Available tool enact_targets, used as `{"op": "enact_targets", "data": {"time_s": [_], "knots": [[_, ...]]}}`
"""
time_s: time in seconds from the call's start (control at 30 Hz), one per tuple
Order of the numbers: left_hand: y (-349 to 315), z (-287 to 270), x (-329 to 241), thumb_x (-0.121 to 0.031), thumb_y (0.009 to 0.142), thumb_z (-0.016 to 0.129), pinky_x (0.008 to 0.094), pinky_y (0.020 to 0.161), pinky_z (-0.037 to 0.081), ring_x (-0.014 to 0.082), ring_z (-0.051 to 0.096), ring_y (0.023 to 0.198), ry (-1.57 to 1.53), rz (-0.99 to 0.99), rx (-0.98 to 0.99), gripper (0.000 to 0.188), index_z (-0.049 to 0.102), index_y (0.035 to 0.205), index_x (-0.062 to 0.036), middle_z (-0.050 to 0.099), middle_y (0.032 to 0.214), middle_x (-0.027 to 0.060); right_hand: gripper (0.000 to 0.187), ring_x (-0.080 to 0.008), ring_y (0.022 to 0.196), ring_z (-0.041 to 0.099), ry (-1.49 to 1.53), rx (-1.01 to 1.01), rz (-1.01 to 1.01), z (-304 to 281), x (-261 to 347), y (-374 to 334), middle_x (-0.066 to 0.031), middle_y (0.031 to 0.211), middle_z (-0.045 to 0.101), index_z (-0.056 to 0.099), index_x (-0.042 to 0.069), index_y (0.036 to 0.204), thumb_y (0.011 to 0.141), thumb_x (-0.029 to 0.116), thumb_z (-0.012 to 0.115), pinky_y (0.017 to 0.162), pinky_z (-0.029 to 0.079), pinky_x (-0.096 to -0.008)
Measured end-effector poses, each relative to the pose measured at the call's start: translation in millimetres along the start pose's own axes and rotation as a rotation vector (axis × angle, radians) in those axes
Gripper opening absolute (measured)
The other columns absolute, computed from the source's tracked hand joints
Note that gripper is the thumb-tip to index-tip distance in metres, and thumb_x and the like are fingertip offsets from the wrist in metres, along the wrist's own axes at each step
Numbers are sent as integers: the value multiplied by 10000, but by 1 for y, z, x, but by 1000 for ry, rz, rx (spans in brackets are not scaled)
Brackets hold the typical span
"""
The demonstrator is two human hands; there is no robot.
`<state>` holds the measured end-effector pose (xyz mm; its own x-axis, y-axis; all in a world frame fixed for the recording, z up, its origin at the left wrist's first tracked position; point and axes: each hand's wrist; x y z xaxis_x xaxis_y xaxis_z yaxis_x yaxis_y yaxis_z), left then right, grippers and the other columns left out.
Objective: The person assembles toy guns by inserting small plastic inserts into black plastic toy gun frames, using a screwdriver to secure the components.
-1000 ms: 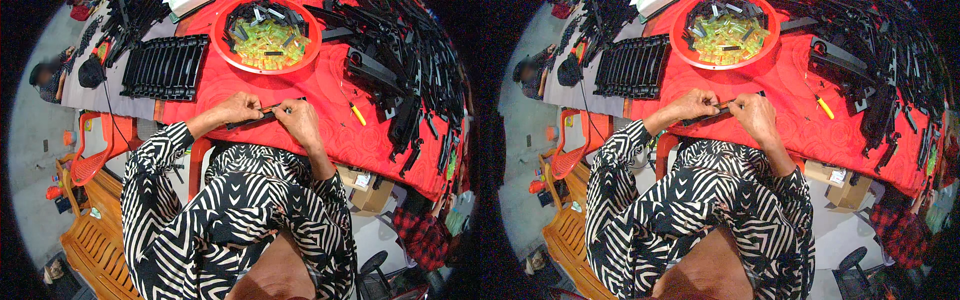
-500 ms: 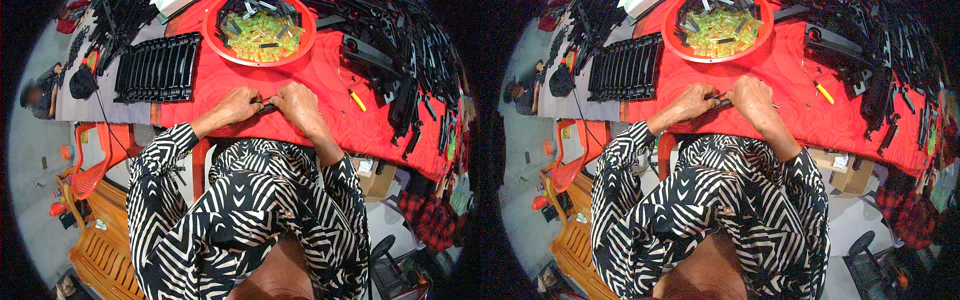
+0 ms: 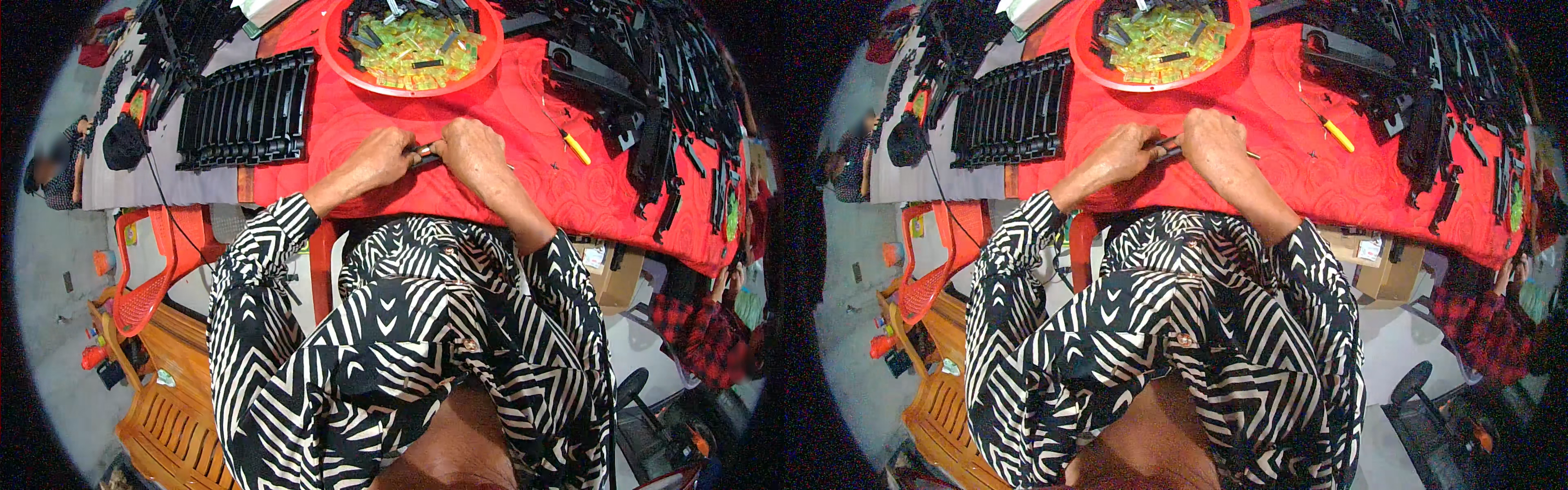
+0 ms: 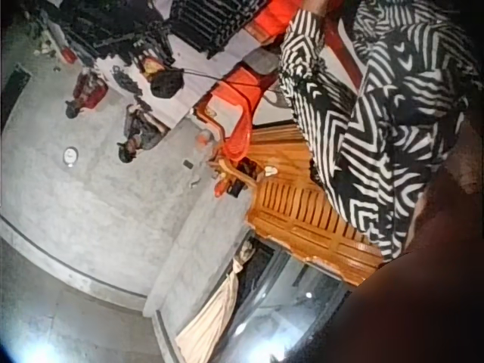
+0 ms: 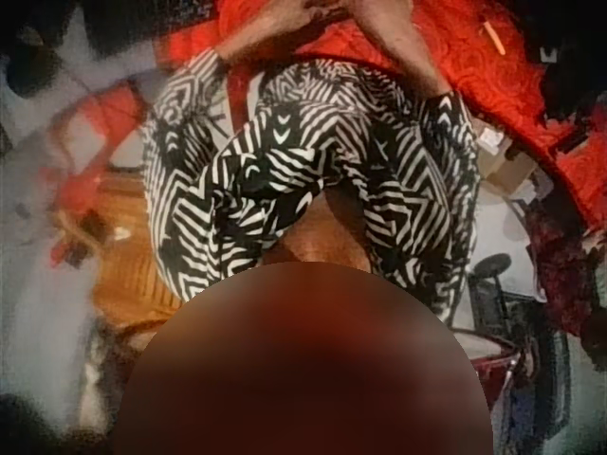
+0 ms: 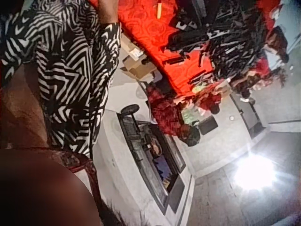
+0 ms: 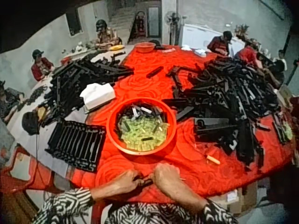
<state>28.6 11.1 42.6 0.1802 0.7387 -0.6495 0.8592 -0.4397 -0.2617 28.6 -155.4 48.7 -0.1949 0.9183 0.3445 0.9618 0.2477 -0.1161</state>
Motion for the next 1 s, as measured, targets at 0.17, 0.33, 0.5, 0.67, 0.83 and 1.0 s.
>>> {"op": "enact_targets", "data": {"time_s": [0.17, 0.33, 0.5, 0.67, 0.83, 1.0], "knots": [[-1, -8, 9, -147, 719, 656, 472, 645, 435, 383, 581, 761, 124, 82, -92, 183, 616, 828, -6, 600, 749, 209, 281, -351, 628, 597, 153, 46, -54, -1, -6, 2, -212, 648, 580, 618, 9, 654, 739, 276, 636, 568, 463, -442], [-15, -12, 18, -190, 705, 678, 417, 686, 416, 333, 533, 810, 211, 182, -232, 255, 598, 865, -9, 577, 817, 157, 344, -181, 489, 544, 926, -134, -24, -5, -21, -1, -74, 589, 570, 638, -1, 748, 817, 334, 595, 463, 417, -331], [-43, 18, 13, -257, 687, 703, 384, 764, 402, 272, 515, 885, 266, 400, -516, 358, 608, 982, -79, 545, 953, 88, 384, -95, 431, 402, 1545, -398, -53, -21, -19, -8, -22, 587, 437, 529, -96, 1008, 862, 230, 387, 410, 370, -249], [-35, 35, 6, -202, 693, 691, 378, 727, 399, 262, 502, 894, 324, 388, -600, 352, 603, 1023, -117, 523, 1009, 86, 346, -119, 424, 407, 1665, -376, -65, 7, -3, -4, -43, 568, 452, 516, -85, 959, 803, 198, 393, 417, 374, -254], [-34, 46, 8, -72, 660, 637, 365, 709, 404, 260, 496, 853, 386, 312, -548, 388, 601, 1043, -121, 526, 989, 97, 313, -74, 465, 421, 1618, -378, -96, 24, 2, 0, -35, 626, 530, 563, -48, 917, 776, 150, 366, 431, 327, -219], [-32, 50, 4, -96, 692, 622, 374, 716, 398, 260, 495, 861, 363, 297, -565, 347, 606, 1038, -122, 530, 993, 102, 296, -59, 583, 422, 1480, -410, -110, 32, 3, 1, -23, 725, 549, 575, -44, 884, 758, 141, 382, 520, 343, -217]]}}
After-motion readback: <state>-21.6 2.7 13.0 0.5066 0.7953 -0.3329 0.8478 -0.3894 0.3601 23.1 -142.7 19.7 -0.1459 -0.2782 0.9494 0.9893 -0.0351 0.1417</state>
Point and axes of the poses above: each hand's wrist, its own y-axis towards the middle knuckle, its own z-axis out of the palm, x = y × z
